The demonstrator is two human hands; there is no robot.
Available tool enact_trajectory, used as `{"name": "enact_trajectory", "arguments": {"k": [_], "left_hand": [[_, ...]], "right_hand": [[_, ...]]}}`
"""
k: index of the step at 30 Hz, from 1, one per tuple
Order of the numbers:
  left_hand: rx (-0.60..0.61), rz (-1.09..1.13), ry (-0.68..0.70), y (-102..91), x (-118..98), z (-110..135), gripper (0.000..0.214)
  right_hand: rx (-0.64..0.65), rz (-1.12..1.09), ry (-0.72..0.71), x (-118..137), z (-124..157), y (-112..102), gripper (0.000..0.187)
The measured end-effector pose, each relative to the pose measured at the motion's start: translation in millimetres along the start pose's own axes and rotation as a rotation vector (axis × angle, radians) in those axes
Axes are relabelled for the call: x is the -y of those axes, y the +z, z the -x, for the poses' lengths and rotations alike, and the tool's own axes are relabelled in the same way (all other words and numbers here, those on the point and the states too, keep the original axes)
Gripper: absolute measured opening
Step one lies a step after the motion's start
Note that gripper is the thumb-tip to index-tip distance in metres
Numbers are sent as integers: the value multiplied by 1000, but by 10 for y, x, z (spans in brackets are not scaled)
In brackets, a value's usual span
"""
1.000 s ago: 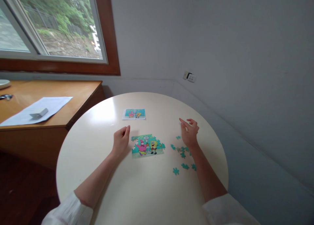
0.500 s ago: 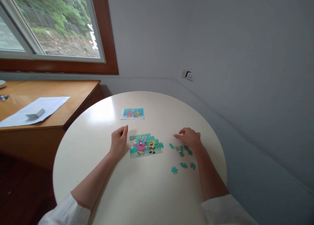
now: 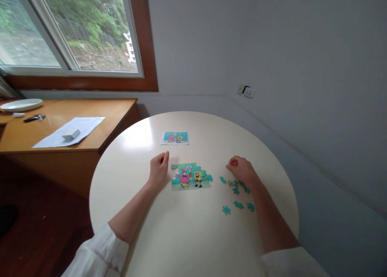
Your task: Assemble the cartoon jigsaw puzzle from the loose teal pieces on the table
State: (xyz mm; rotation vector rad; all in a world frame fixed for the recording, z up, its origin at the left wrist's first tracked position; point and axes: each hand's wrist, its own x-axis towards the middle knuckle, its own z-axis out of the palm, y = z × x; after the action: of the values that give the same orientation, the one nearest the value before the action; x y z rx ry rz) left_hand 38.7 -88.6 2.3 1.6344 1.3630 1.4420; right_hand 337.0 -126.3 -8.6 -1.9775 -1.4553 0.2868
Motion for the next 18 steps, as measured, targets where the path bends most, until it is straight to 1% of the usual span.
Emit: {"name": "enact_trajectory", "arguments": {"k": [3, 6, 8, 13, 16, 18], "left_hand": [[2, -2, -3, 2, -1, -4, 40], [6, -2, -4, 2, 0, -9, 40], [4, -3, -3, 0, 6, -10, 40], [0, -7, 7, -5, 46, -13, 41], [5, -12, -2, -4, 90, -31, 41], [-12, -9, -18, -3, 124, -52, 41]], "right_hand": [[-4, -119, 0, 18, -12, 24, 5], [19, -209, 45, 14, -27, 20, 12], [59, -245, 76, -17, -39, 8, 13], [156, -192, 47, -155, -70, 2, 12], [183, -130, 70, -224, -80, 29, 13], [179, -104, 80, -248, -79, 47, 14]]}}
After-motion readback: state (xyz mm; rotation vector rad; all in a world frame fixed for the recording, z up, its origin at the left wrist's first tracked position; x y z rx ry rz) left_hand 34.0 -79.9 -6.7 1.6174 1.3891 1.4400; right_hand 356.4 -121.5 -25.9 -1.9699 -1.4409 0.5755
